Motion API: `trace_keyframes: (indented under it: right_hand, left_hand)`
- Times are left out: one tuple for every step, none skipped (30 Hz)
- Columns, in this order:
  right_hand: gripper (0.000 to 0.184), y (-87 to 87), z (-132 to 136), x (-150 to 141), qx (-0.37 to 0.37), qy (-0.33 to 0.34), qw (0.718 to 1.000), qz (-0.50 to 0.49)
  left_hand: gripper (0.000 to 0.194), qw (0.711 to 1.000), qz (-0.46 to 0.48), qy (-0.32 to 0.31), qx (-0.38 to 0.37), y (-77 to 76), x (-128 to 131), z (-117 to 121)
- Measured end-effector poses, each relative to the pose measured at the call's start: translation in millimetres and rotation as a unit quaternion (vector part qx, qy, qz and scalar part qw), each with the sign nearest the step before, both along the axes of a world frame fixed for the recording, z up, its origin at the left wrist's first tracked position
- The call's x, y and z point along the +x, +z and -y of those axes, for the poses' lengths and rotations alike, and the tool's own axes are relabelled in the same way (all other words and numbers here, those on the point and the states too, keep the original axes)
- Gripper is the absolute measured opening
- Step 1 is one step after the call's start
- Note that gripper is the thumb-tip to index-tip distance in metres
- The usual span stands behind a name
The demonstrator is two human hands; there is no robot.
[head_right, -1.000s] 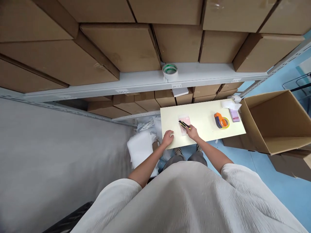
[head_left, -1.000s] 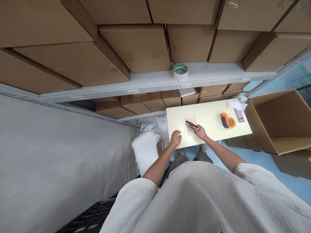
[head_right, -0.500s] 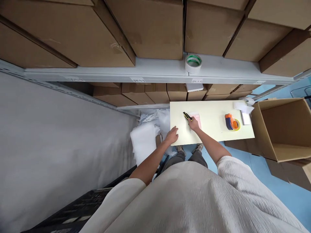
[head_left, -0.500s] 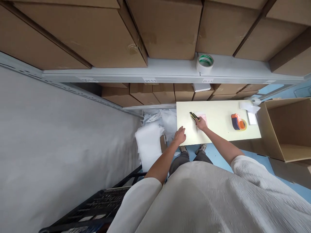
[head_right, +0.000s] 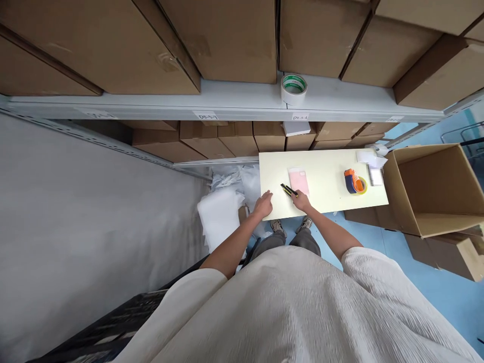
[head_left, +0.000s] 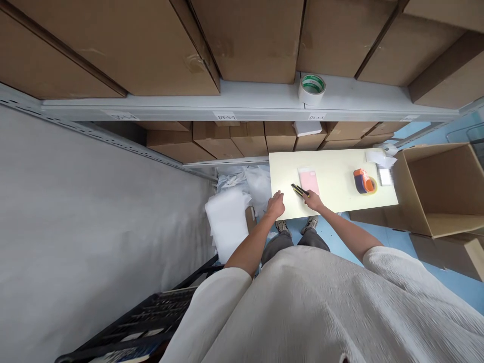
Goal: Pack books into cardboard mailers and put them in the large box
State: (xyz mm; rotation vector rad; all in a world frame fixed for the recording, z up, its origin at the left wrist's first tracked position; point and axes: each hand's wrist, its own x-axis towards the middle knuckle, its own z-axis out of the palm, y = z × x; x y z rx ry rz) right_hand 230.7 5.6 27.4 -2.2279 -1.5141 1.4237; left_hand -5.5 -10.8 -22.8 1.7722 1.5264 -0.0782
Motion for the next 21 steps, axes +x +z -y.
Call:
trace_keyframes:
  right_hand:
    - [0.019,0.5,6.6,1.9,-0.001,0.009,1.0,-0.001]
    - [0.019,0.9,12.8,3.7,-0.001,0.016,1.0,-0.001]
    - [0.02,1.2,18.7,5.6,-0.002,0.02,1.0,0.0]
    - [0.02,1.4,24.2,7.5,-0.003,0.024,1.0,0.001]
    - [0.021,1.7,29.6,9.4,-0.006,0.027,1.0,0.003]
    - [0.022,1.9,34.7,11.5,-0.009,0.032,0.999,0.005]
    - [0.022,2.1,39.7,13.7,-0.011,0.039,0.999,0.006]
    - [0.023,2.3,44.5,16.1,-0.013,0.048,0.999,0.007]
    - [0.024,2.6,49.1,18.5,-0.015,0.057,0.998,0.008]
    - [0.024,2.9,53.5,21.0,-0.016,0.066,0.998,0.01]
    - [0.025,3.4,57.5,23.2,-0.018,0.075,0.997,0.013]
    - [0.025,4.2,61.3,25.2,-0.02,0.081,0.996,0.016]
    - [0.026,5.2,64.6,26.9,-0.023,0.085,0.996,0.02]
    - [0.026,6.5,67.3,28.2,-0.024,0.087,0.996,0.024]
    - [0.025,8.3,69.5,29.2,-0.025,0.085,0.996,0.027]
    - [0.024,10.5,70.8,29.9,-0.027,0.08,0.996,0.029]
    - [0.024,13.2,71.2,30.4,-0.026,0.07,0.997,0.026]
    - [0.025,16.3,70.7,30.8,-0.021,0.056,0.998,0.016]
    - [0.028,19.7,69.1,31.2,-0.011,0.037,0.999,0.002]
    - [0.031,23.4,66.4,31.7,0.002,0.013,1.0,-0.015]
    - [0.035,27.1,62.8,32.4,0.016,-0.014,0.999,-0.034]
  left_hand:
    - [0.068,1.0,-0.002,-0.001,0.0,-1.2,0.0,-0.7]
    - [0.069,1.0,-0.004,-0.002,0.0,-2.5,-0.1,-1.4]
    - [0.069,1.0,-0.005,-0.004,0.0,-3.9,-0.1,-1.9]
    - [0.07,1.0,-0.006,-0.004,0.002,-5.3,-0.1,-2.3]
    - [0.071,1.0,-0.007,-0.005,0.004,-6.6,0.0,-2.5]
    - [0.072,1.0,-0.008,-0.005,0.006,-7.6,0.2,-2.6]
    - [0.072,1.0,-0.009,-0.006,0.008,-8.3,0.6,-2.5]
    - [0.072,1.0,-0.011,-0.006,0.009,-8.8,1.0,-2.3]
    - [0.072,1.0,-0.014,-0.007,0.008,-8.9,1.6,-2.0]
    - [0.073,1.0,-0.016,-0.008,0.006,-8.6,2.3,-1.8]
    - [0.073,1.0,-0.017,-0.009,0.003,-8.1,2.9,-1.5]
    - [0.073,1.0,-0.019,-0.011,0.0,-7.4,3.5,-1.3]
    - [0.073,1.0,-0.022,-0.013,-0.002,-6.5,3.9,-1.3]
    - [0.073,1.0,-0.025,-0.016,-0.004,-5.6,4.2,-1.3]
    - [0.073,0.999,-0.027,-0.017,-0.004,-4.6,4.2,-1.6]
    - [0.074,0.999,-0.028,-0.018,-0.004,-3.7,4.2,-2.0]
    - [0.075,0.999,-0.029,-0.018,-0.004,-2.7,4.0,-2.6]
    - [0.076,0.999,-0.029,-0.019,-0.005,-1.8,3.9,-3.3]
    - [0.076,0.999,-0.03,-0.02,-0.006,-0.8,3.8,-4.1]
    - [0.076,0.999,-0.033,-0.021,-0.009,0.2,3.7,-4.9]
    - [0.075,0.999,-0.037,-0.023,-0.013,1.3,3.8,-5.6]
